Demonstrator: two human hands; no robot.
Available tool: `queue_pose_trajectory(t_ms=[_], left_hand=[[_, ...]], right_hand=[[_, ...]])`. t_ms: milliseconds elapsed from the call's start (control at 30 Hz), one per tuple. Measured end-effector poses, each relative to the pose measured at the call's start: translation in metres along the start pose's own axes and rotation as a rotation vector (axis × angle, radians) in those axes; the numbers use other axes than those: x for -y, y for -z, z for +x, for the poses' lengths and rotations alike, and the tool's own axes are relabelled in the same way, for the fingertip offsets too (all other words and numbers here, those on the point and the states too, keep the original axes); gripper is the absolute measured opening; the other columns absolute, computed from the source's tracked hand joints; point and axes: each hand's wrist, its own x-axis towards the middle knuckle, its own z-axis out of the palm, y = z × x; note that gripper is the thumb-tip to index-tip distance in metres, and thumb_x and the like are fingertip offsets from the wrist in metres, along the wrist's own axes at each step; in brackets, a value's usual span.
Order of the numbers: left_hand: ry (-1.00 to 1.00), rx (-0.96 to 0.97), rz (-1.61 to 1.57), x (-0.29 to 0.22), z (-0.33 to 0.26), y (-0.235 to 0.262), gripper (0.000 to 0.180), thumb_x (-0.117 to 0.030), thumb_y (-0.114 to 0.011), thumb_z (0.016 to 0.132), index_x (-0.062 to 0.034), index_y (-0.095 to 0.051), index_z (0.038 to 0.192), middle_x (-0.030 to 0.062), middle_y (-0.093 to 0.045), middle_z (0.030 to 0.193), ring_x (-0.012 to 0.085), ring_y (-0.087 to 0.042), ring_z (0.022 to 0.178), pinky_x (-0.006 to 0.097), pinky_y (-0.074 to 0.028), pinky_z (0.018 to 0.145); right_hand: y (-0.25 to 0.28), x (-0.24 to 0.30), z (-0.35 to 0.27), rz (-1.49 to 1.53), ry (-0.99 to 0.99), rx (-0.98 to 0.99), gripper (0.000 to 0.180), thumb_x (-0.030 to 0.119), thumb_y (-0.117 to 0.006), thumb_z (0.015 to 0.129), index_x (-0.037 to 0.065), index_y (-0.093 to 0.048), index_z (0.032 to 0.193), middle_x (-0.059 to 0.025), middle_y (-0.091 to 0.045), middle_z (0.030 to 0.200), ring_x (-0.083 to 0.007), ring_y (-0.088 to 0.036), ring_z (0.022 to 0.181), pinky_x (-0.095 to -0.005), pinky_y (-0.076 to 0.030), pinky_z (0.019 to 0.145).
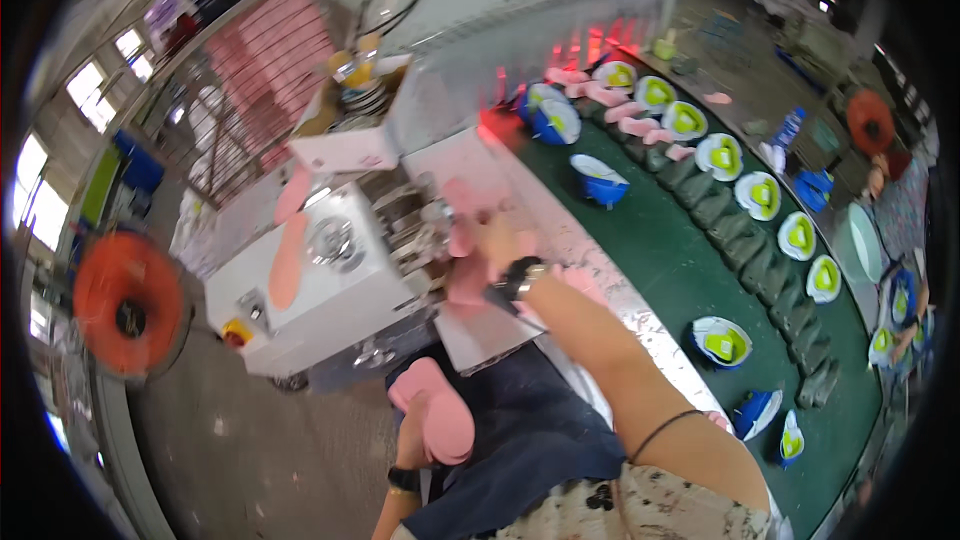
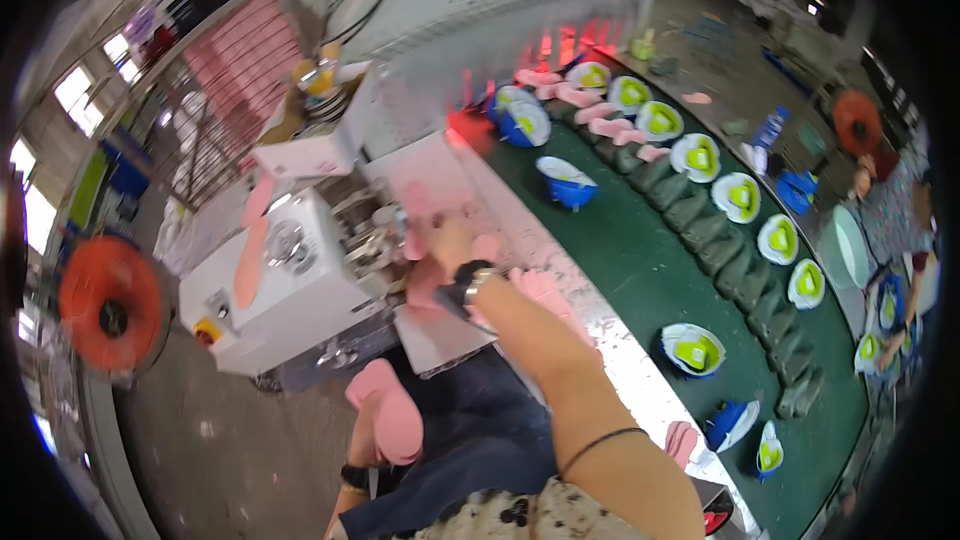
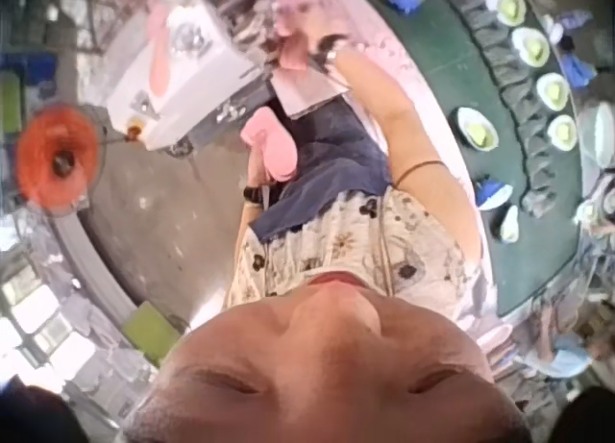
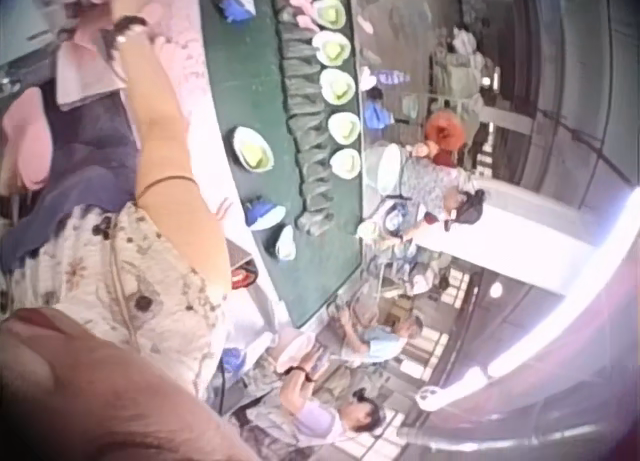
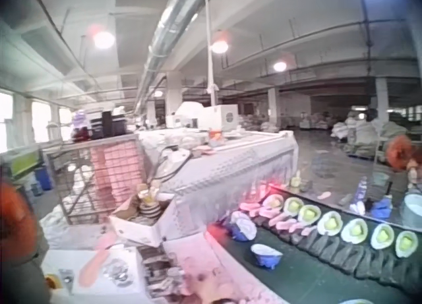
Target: The person assembles pink slipper components by hand in a factory setting. They repeatedly pick up pink slipper insoles and place them into blue and green molds on a conveyor belt. The person also stacks finished pink slipper parts on a nearby table.
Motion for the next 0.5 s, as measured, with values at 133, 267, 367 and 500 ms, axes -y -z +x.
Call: queue_pose_trajectory(t_ms=[133, 267, 367, 500], left_hand=[[0.168, 0.046, -0.088, 0.001, 0.010, 0.010, 0.047, -0.030, -0.055, 0.088, -0.0029, -0.048, 0.126, 0.0114, -0.062, 0.111, 0.0268, -0.063, 0.104, 0.041, -0.051, 0.090], [0.084, 0.064, -0.065, 0.006, 0.015, -0.018, 0.043, -0.027, -0.052, 0.087, -0.0018, -0.049, 0.122, 0.0117, -0.063, 0.108, 0.0278, -0.063, 0.101, 0.043, -0.052, 0.089], [0.166, 0.069, 0.006, 0.002, 0.020, -0.032, 0.043, -0.027, -0.052, 0.087, -0.0013, -0.050, 0.121, 0.0123, -0.063, 0.110, 0.0302, -0.062, 0.104, 0.044, -0.052, 0.089], [0.167, 0.054, -0.072, 0.018, 0.046, 0.000, 0.042, -0.022, -0.054, 0.085, -0.0033, -0.047, 0.122, 0.0126, -0.061, 0.107, 0.0302, -0.063, 0.096, 0.044, -0.053, 0.085]], right_hand=[[-0.027, -0.005, 0.044, 0.000, -0.086, -0.032, 0.035, 0.032, -0.053, 0.088, -0.001, -0.064, 0.097, -0.0281, -0.065, 0.094, -0.0433, -0.063, 0.085, -0.0477, -0.050, 0.072], [0.041, -0.020, 0.075, 0.240, -0.179, -0.335, 0.036, 0.032, -0.052, 0.089, -0.003, -0.059, 0.096, -0.0278, -0.064, 0.093, -0.0443, -0.062, 0.089, -0.0511, -0.049, 0.074], [0.153, -0.085, 0.100, 0.463, -0.264, -0.407, 0.027, 0.021, -0.053, 0.090, -0.001, -0.042, 0.100, -0.0215, -0.060, 0.077, -0.0369, -0.063, 0.070, -0.0434, -0.051, 0.058], [0.264, -0.147, 0.110, 0.291, -0.394, -0.606, 0.037, 0.005, -0.055, 0.079, -0.001, -0.035, 0.110, -0.0206, -0.060, 0.080, -0.0307, -0.065, 0.057, -0.0397, -0.055, 0.048]])
